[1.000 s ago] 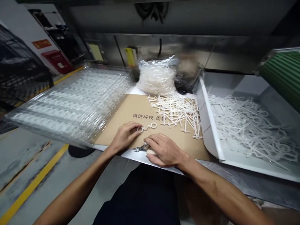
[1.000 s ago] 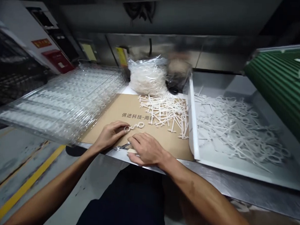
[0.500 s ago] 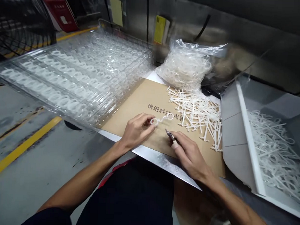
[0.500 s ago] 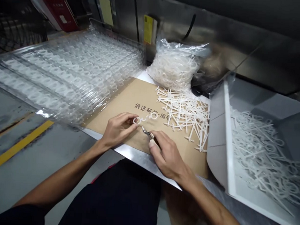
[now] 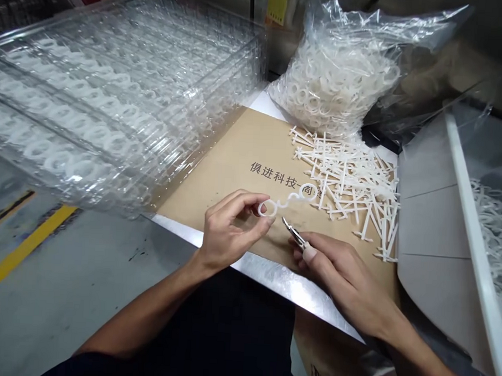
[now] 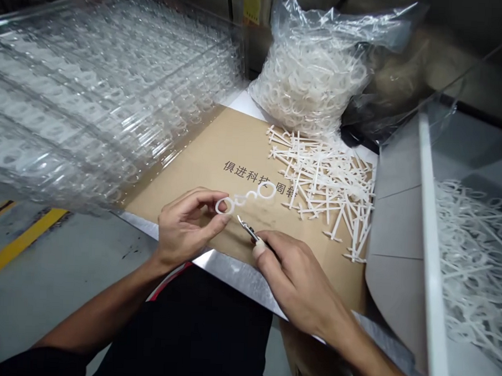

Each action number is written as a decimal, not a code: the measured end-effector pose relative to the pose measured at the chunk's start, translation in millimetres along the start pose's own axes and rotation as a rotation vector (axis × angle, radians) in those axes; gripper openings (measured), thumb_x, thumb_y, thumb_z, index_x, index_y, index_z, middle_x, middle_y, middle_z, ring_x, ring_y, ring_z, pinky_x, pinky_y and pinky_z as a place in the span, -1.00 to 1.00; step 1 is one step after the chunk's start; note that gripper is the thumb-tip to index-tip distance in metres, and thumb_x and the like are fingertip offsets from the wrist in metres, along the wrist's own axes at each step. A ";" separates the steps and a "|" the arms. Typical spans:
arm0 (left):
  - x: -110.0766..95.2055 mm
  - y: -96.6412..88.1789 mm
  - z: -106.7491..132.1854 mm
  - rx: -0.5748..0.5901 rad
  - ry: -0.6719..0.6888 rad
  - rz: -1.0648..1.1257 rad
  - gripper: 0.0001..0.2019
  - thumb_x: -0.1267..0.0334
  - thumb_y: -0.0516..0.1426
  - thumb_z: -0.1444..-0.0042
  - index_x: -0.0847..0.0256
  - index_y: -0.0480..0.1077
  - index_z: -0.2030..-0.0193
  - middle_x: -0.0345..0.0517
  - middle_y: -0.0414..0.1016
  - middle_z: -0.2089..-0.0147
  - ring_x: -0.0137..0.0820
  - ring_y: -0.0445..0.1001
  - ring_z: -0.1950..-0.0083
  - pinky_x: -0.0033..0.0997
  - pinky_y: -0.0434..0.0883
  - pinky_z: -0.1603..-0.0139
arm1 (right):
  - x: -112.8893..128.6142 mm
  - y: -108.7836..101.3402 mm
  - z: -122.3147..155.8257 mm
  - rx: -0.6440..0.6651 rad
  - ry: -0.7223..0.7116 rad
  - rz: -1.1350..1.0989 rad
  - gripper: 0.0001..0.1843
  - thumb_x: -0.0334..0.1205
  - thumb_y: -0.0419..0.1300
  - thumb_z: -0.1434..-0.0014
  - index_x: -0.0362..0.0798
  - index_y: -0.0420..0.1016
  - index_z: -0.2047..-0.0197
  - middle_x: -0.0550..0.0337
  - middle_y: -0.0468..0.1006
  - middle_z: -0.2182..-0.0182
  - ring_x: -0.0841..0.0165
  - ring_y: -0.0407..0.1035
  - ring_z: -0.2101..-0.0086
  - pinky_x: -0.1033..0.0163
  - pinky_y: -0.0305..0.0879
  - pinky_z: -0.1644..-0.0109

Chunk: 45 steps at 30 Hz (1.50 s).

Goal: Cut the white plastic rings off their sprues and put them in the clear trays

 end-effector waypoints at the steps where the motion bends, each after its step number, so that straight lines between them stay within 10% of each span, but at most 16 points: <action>1: -0.5 0.1 -0.1 0.002 0.009 -0.003 -0.73 0.42 0.34 -0.16 0.23 0.55 -0.01 -0.14 0.59 0.20 -0.47 0.51 0.23 -0.44 0.48 0.20 | -1.7 1.5 0.2 0.005 0.006 0.005 -0.66 -0.09 -0.05 -0.53 -0.02 0.46 0.17 0.18 0.60 0.28 0.26 0.47 0.27 0.15 0.29 0.16; 45: -19.4 11.4 -0.9 0.094 0.161 -0.133 -0.73 0.40 0.31 -0.20 0.20 0.51 -0.04 -0.18 0.59 0.25 -0.49 0.54 0.26 -0.49 0.53 0.23 | -22.2 3.5 -3.0 -0.044 0.057 -0.102 -0.56 0.04 -0.04 -0.53 0.01 0.36 0.33 0.14 0.60 0.29 0.26 0.47 0.30 0.15 0.39 0.23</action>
Point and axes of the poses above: each hand's wrist, its own z-axis away from the middle knuckle, its own y-axis out of the palm, x = y × z, the point moved 9 cm from there along -z, towards the middle knuckle
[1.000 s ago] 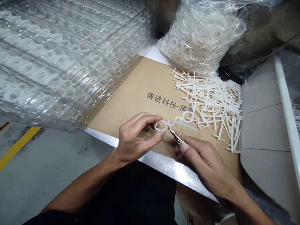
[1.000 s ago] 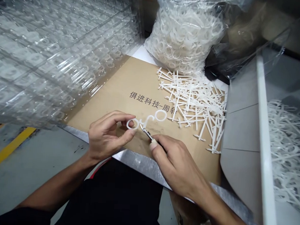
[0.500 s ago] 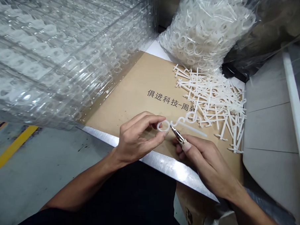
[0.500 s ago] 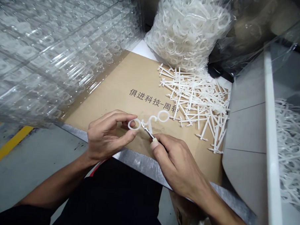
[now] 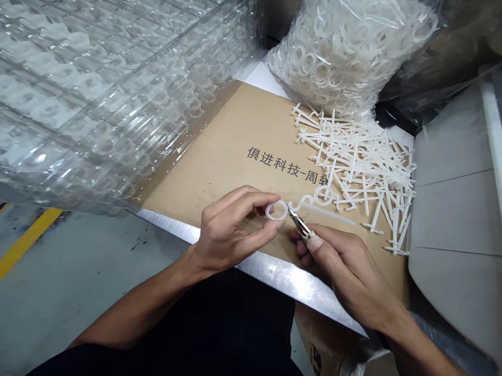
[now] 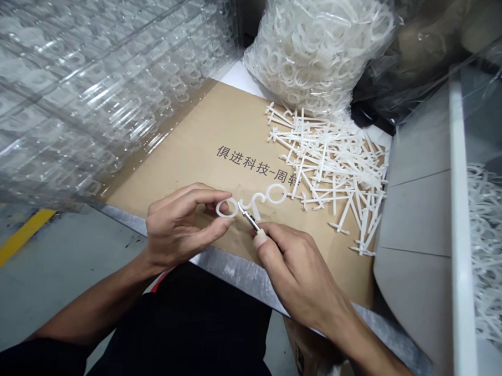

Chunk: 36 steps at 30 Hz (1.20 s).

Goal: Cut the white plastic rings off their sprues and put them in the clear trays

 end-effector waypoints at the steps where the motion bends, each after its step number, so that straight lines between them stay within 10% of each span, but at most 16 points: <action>1: -0.2 0.0 -0.2 0.000 0.001 -0.005 -0.73 0.40 0.31 -0.20 0.20 0.51 -0.04 -0.19 0.59 0.26 -0.50 0.54 0.26 -0.49 0.53 0.23 | 0.1 0.0 0.3 -0.001 -0.001 0.000 -0.56 0.04 -0.04 -0.53 0.01 0.35 0.33 0.14 0.60 0.29 0.26 0.47 0.30 0.15 0.39 0.23; 36: 0.7 2.2 0.0 0.021 0.005 0.028 -0.71 0.43 0.32 -0.19 0.21 0.52 -0.04 -0.18 0.60 0.24 -0.48 0.57 0.23 -0.47 0.55 0.18 | 9.9 3.2 -1.3 -0.005 -0.071 0.160 -0.59 -0.11 -0.13 -0.55 -0.02 0.41 0.26 0.18 0.46 0.40 0.30 0.32 0.41 0.14 0.18 0.28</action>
Point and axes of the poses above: each hand's wrist, its own z-axis away from the middle knuckle, its own y-axis out of the palm, x = y × z, the point moved 9 cm from there along -z, towards the middle knuckle
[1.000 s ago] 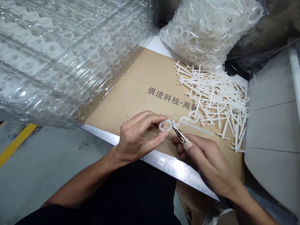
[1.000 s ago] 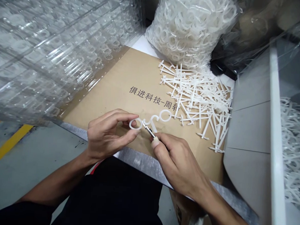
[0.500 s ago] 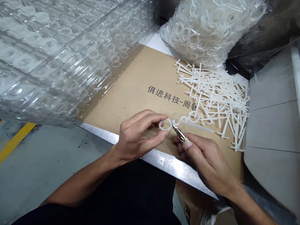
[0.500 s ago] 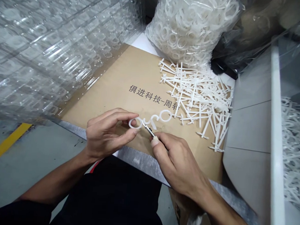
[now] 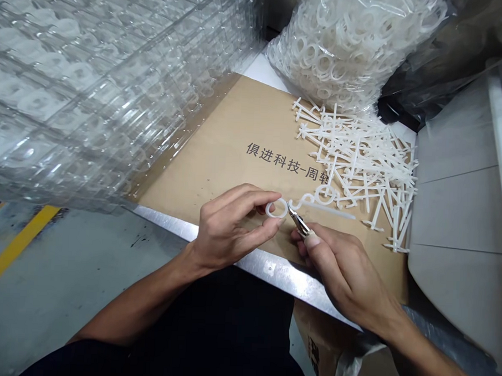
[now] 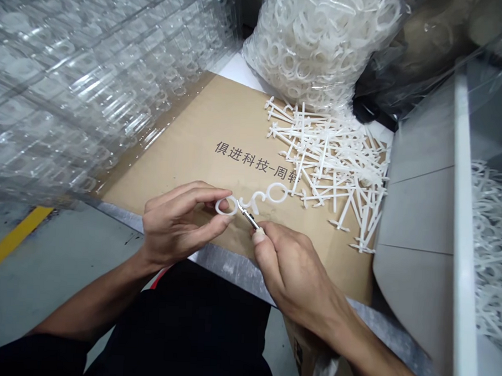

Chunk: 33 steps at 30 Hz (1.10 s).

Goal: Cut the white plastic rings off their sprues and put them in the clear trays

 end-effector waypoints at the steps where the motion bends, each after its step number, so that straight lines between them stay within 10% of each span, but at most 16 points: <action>1: -0.1 0.1 -0.3 0.000 0.000 0.005 -0.72 0.42 0.32 -0.19 0.21 0.52 -0.04 -0.18 0.60 0.25 -0.49 0.57 0.23 -0.47 0.55 0.19 | 0.3 0.3 -0.3 -0.001 0.000 0.012 -0.59 -0.12 -0.13 -0.54 -0.02 0.40 0.27 0.18 0.45 0.41 0.30 0.32 0.41 0.14 0.17 0.28; 33: 7.4 -5.9 -1.3 -0.051 -0.050 0.049 -0.68 0.36 0.41 -0.12 0.31 0.57 -0.01 -0.09 0.60 0.23 -0.48 0.54 0.26 -0.51 0.51 0.24 | -18.1 1.2 -4.3 0.007 0.054 -0.085 -0.57 -0.08 -0.08 -0.54 -0.02 0.50 0.25 0.28 0.42 0.48 0.35 0.32 0.46 0.16 0.13 0.36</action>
Point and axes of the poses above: each hand's wrist, its own z-axis away from the middle knuckle, its own y-axis out of the palm, x = y × z, the point moved 9 cm from there along -z, towards the middle knuckle
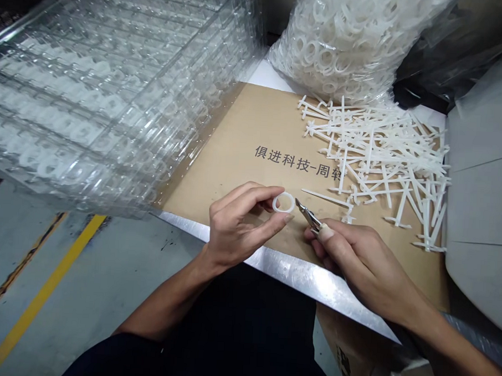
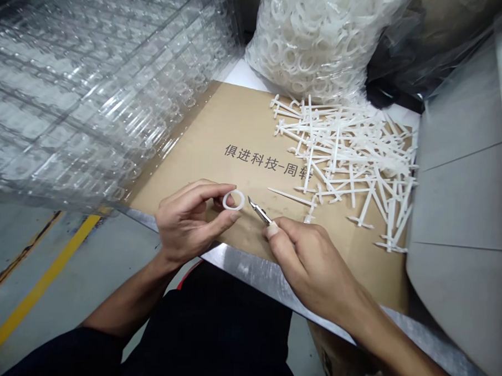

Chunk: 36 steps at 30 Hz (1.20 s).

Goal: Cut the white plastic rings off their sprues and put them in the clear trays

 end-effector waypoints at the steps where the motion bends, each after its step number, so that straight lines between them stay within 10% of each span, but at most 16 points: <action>1: 0.1 -0.1 0.1 0.001 0.001 0.000 -0.67 0.38 0.40 -0.12 0.31 0.57 -0.03 -0.08 0.60 0.20 -0.48 0.54 0.24 -0.50 0.52 0.22 | 0.0 0.5 -0.4 0.004 0.003 0.001 -0.57 -0.07 -0.08 -0.54 -0.02 0.50 0.26 0.28 0.42 0.48 0.35 0.31 0.47 0.16 0.12 0.36; 36: 26.0 -9.6 12.6 -0.082 -0.300 0.272 -0.64 0.29 0.46 -0.06 0.17 0.64 -0.02 -0.11 0.67 0.27 -0.43 0.62 0.29 -0.49 0.60 0.23 | -0.1 4.0 0.7 0.021 0.003 -0.002 -0.52 0.05 -0.10 -0.54 -0.02 0.48 0.23 0.24 0.43 0.47 0.33 0.31 0.46 0.18 0.19 0.38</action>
Point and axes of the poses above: each hand's wrist, its own z-axis away from the middle knuckle, its own y-axis out of the palm, x = y × z, the point moved 9 cm from there along -z, towards the middle knuckle
